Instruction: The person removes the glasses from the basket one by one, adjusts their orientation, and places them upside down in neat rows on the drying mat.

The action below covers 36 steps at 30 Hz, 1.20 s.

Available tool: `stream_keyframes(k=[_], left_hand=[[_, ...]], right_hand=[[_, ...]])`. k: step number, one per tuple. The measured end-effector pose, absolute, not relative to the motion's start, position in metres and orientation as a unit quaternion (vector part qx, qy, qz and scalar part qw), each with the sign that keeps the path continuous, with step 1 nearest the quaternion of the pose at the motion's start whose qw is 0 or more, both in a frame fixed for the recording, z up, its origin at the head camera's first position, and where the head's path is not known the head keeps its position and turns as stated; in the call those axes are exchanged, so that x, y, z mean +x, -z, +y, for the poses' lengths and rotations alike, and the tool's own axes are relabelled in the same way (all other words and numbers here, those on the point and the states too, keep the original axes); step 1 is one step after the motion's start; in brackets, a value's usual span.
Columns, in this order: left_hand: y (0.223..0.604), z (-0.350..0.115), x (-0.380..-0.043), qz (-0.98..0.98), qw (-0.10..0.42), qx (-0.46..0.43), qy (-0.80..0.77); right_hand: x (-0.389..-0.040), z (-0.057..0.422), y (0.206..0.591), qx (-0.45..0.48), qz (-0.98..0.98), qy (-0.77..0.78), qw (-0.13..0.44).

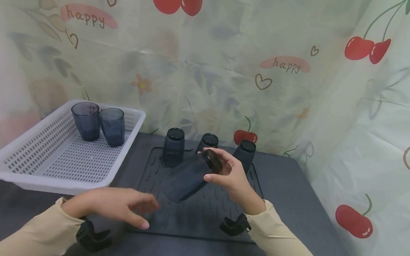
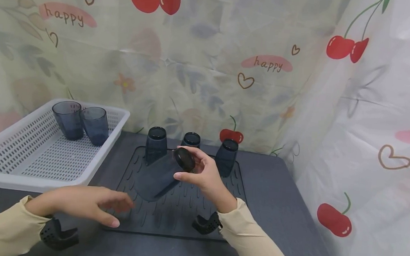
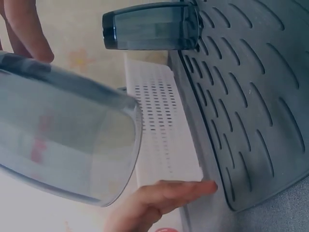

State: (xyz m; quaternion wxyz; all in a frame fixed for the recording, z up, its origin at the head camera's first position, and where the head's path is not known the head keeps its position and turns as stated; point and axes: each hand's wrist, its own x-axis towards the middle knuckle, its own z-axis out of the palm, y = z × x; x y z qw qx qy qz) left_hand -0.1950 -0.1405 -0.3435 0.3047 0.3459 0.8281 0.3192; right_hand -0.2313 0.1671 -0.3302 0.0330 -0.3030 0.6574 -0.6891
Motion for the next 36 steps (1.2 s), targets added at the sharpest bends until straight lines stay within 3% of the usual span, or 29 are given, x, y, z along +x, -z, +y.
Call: stream_keyframes(k=[19, 36], left_hand=[[0.343, -0.144, -0.190, 0.825, 0.321, 0.349, -0.307], [0.346, -0.145, -0.192, 0.817, 0.330, 0.354, -0.314]], right_hand=[[-0.224, 0.183, 0.327, -0.253, 0.743, 0.617, 0.059], [-0.221, 0.212, 0.330, -0.172, 0.845, 0.505, 0.029]])
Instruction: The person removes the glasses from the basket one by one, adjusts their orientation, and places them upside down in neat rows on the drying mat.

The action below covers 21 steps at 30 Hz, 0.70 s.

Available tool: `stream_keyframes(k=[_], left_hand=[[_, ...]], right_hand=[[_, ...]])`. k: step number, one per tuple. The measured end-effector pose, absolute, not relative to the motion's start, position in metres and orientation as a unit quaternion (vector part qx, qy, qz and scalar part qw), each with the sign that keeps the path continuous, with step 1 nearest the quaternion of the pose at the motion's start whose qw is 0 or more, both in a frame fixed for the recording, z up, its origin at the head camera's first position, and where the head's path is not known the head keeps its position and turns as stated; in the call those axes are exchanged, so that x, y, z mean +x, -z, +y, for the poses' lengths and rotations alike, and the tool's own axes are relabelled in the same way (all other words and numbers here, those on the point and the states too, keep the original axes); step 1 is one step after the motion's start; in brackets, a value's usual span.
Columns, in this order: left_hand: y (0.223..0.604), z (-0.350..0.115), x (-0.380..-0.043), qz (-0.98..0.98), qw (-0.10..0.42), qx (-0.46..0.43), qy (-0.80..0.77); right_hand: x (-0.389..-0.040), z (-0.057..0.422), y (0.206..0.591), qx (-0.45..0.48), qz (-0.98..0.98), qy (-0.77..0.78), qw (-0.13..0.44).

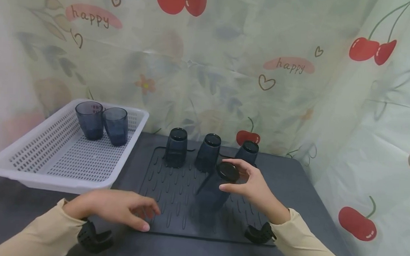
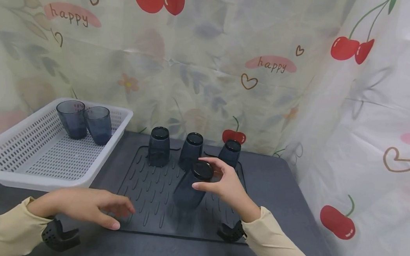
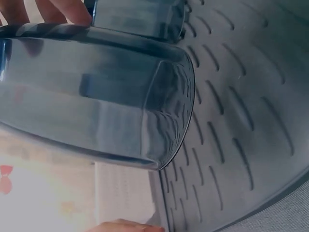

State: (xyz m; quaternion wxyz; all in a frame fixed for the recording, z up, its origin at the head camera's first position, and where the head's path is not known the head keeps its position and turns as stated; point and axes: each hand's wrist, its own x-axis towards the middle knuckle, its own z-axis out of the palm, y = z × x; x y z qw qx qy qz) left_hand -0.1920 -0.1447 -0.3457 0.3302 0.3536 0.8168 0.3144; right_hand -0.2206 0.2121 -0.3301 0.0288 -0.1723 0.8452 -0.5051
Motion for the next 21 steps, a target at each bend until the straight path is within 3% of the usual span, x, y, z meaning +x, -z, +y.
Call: stream_keyframes(k=[21], left_hand=[[0.345, -0.144, -0.190, 0.819, 0.330, 0.352, -0.311]], right_hand=[[-0.234, 0.249, 0.337, -0.075, 0.883, 0.464, 0.003]])
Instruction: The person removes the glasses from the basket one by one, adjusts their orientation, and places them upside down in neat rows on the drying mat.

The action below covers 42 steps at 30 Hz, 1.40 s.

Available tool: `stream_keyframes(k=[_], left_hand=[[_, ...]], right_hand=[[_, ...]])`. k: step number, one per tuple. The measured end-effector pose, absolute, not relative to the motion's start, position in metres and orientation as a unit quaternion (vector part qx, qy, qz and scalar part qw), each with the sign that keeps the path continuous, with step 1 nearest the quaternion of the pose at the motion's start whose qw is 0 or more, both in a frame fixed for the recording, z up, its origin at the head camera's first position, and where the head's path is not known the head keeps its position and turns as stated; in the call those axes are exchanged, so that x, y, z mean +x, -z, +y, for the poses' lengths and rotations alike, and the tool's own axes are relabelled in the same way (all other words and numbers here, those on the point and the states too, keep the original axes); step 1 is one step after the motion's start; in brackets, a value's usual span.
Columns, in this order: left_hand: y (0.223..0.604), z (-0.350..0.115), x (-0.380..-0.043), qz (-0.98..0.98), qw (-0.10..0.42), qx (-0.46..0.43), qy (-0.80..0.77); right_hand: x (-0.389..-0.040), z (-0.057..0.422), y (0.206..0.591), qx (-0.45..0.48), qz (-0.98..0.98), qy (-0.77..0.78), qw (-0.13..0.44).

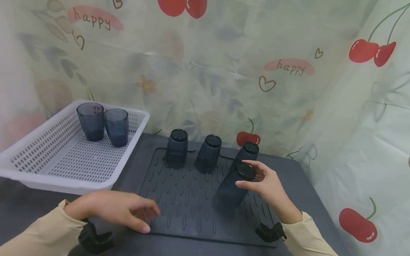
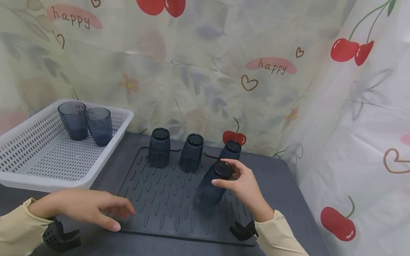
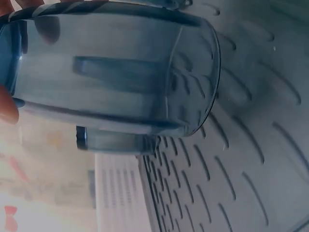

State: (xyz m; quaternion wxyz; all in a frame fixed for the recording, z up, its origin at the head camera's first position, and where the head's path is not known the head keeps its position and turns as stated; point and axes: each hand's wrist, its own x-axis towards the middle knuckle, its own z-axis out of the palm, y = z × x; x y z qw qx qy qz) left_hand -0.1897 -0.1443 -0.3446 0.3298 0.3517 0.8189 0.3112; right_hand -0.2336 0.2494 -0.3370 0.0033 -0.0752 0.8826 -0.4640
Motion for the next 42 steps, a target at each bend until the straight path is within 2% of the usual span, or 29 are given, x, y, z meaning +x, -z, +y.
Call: stream_keyframes(k=[15, 42], left_hand=[[0.345, -0.141, -0.191, 0.819, 0.337, 0.346, -0.311], [0.344, -0.141, -0.193, 0.819, 0.337, 0.347, -0.308]], right_hand=[[-0.239, 0.273, 0.343, -0.005, 0.875, 0.484, -0.002], [-0.231, 0.286, 0.348, 0.001, 0.889, 0.457, 0.021]])
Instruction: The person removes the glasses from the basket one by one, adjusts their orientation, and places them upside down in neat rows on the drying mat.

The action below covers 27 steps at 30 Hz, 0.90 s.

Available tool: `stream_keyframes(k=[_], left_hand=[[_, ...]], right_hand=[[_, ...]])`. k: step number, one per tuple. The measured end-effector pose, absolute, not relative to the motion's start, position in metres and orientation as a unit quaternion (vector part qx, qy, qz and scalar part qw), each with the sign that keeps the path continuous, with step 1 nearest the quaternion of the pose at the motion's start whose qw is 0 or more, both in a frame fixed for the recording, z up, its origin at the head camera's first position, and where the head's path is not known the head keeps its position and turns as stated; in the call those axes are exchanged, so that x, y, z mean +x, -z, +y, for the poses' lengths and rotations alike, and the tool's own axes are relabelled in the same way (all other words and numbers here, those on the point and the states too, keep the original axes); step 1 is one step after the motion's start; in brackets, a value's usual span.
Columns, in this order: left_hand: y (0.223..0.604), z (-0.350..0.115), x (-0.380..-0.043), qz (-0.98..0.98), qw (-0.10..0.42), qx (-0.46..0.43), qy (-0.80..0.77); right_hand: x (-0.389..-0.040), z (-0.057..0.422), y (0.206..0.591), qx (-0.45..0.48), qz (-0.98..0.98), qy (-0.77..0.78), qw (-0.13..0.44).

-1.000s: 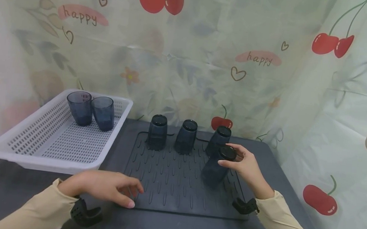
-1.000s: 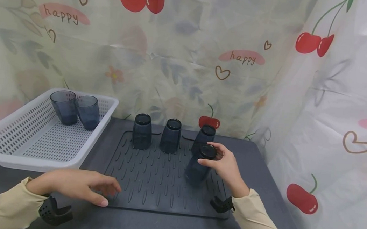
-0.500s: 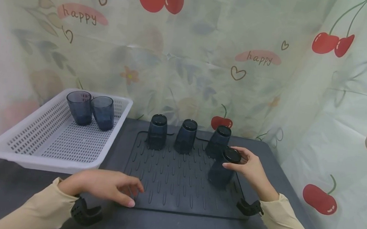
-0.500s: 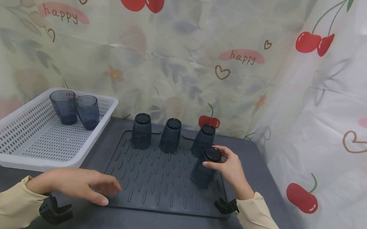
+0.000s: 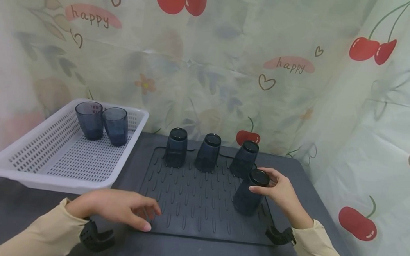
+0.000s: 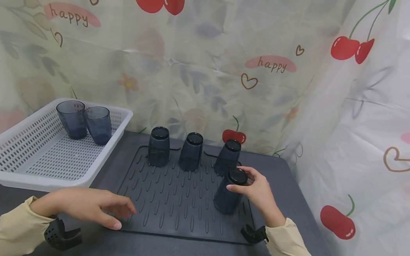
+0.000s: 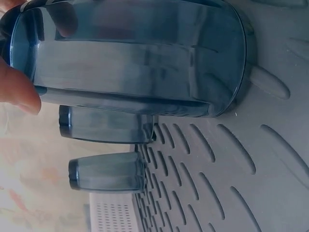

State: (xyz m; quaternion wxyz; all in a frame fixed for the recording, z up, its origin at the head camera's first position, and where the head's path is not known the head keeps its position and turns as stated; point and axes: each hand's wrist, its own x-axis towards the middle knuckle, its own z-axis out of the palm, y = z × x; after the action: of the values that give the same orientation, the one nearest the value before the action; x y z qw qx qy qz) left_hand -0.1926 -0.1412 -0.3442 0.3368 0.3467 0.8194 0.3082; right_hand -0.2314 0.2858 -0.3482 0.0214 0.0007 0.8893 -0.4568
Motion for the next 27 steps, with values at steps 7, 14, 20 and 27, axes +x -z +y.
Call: stream_keyframes(k=[7, 14, 20, 27], left_hand=[[0.3444, -0.1401, -0.1930, 0.816, 0.343, 0.345, -0.311], [0.3439, -0.1393, -0.1928, 0.812, 0.352, 0.342, -0.317], [0.3447, -0.1395, -0.1930, 0.809, 0.355, 0.341, -0.321], [0.3452, -0.1389, -0.1933, 0.804, 0.359, 0.348, -0.323]], right_hand=[[-0.2294, 0.2851, 0.3501, 0.000, 0.889, 0.458, 0.018], [-0.2281, 0.2863, 0.3525, 0.000, 0.890, 0.457, 0.014], [-0.2280, 0.2872, 0.3546, -0.003, 0.886, 0.464, 0.015], [-0.2276, 0.2866, 0.3557, -0.023, 0.879, 0.476, 0.021]])
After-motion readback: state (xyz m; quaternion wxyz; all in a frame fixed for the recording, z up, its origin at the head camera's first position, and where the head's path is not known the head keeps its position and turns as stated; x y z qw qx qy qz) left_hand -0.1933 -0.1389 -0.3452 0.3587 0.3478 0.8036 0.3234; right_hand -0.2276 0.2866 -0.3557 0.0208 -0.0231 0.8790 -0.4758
